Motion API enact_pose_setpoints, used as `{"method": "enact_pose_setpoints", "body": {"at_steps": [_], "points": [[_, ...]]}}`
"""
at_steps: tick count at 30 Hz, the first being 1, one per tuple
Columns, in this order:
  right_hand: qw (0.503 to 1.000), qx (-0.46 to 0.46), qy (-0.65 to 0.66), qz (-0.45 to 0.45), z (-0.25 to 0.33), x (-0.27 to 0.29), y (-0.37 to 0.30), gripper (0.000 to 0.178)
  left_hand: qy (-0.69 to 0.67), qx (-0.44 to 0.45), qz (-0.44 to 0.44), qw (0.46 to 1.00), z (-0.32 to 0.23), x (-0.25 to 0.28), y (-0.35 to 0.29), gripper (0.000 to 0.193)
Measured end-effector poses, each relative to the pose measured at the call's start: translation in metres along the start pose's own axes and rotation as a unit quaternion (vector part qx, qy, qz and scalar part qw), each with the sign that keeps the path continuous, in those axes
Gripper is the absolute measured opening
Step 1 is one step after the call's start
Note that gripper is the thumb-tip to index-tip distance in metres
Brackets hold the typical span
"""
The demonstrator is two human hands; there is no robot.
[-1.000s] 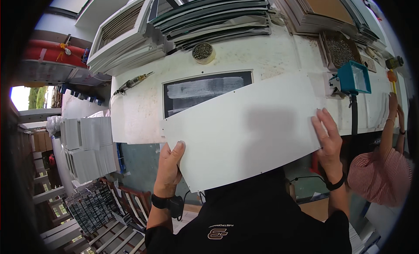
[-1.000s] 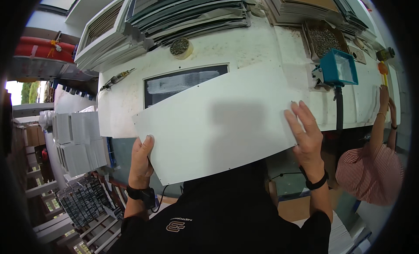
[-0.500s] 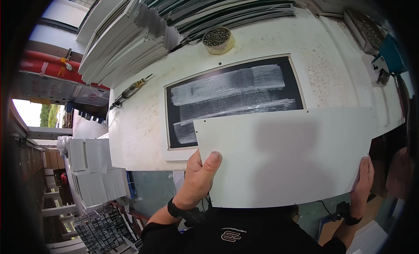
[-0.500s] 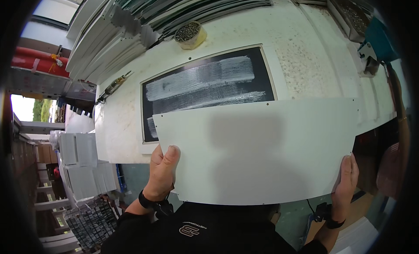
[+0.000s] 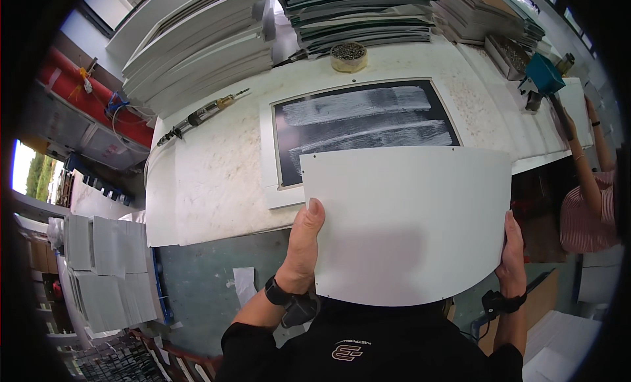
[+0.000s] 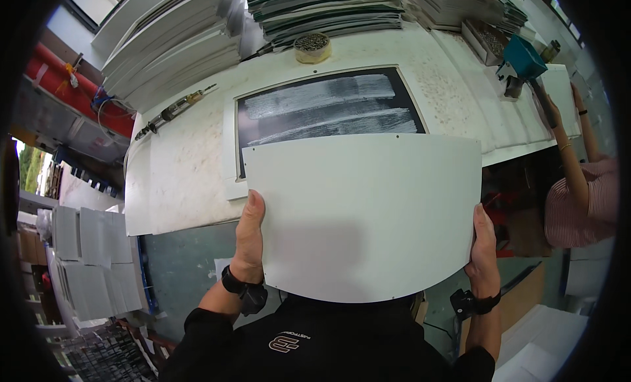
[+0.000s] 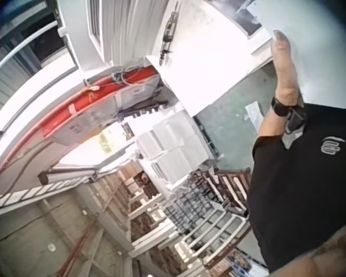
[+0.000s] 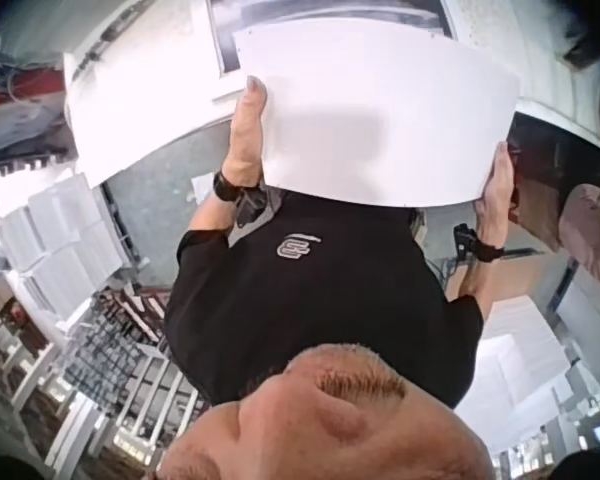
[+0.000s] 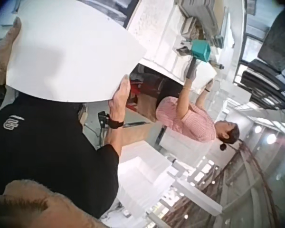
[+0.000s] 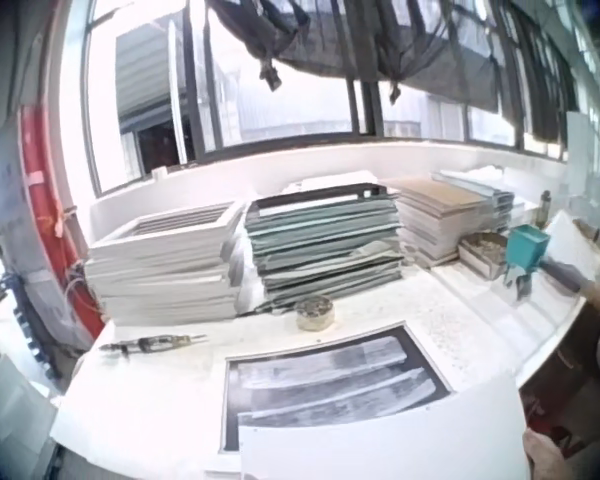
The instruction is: The person uses a pneumatic screwdriver to fasten screws into a white rectangular frame on a workbench. They then move the frame aside, pick up a dark glass pane, and place it into the frame. The person applies a white substance from a container onto the glass surface and places a white cover panel over the assembly. Finally, they secure the cover panel with screws using the pneumatic tool.
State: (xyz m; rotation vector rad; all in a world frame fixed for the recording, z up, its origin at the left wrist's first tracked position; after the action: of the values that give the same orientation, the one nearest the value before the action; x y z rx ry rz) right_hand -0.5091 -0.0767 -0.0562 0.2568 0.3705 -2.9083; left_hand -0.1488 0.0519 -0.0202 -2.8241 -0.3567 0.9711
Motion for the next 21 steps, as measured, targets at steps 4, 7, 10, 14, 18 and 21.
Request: {"method": "enact_pose_setpoints", "body": {"at_steps": [4,7,10,14,18,21], "points": [[0.992,0.081,-0.093,0.010,0.049,-0.018,0.018,0.048,0.148,-0.051,-0.030,0.987,-0.039,0.035,0.009,0.067],[0.982,0.113,-0.147,-0.023,0.085,-0.020,0.041,0.050,0.147,-0.123,-0.074,0.979,-0.069,0.044,0.012,0.062],[0.974,0.150,-0.168,0.021,0.116,-0.076,0.067,0.058,0.238,-0.232,-0.155,0.930,-0.094,0.074,0.006,0.056],[0.964,0.167,-0.197,0.065,0.122,-0.104,0.108,0.059,0.491,-0.377,-0.211,0.757,-0.108,0.077,-0.016,0.045],[0.958,0.147,-0.232,0.080,0.113,-0.118,0.140,0.058,0.602,-0.368,-0.207,0.677,-0.101,0.073,-0.020,0.036],[0.958,0.128,-0.239,0.095,0.106,-0.127,0.153,0.058,0.629,-0.352,-0.205,0.662,-0.094,0.078,-0.016,0.033]]}}
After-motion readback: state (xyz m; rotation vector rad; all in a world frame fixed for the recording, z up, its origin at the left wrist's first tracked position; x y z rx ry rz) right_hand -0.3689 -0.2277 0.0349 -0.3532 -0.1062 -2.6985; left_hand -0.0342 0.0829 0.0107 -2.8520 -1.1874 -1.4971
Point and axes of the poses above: each hand's wrist, its own y-axis towards the middle knuckle, its own x-axis out of the back of the hand, z = x × y, the point moved 8 cm from there along y, towards the middle knuckle, and after that the axes turned 2 degrees about x, right-handed, at the moved point
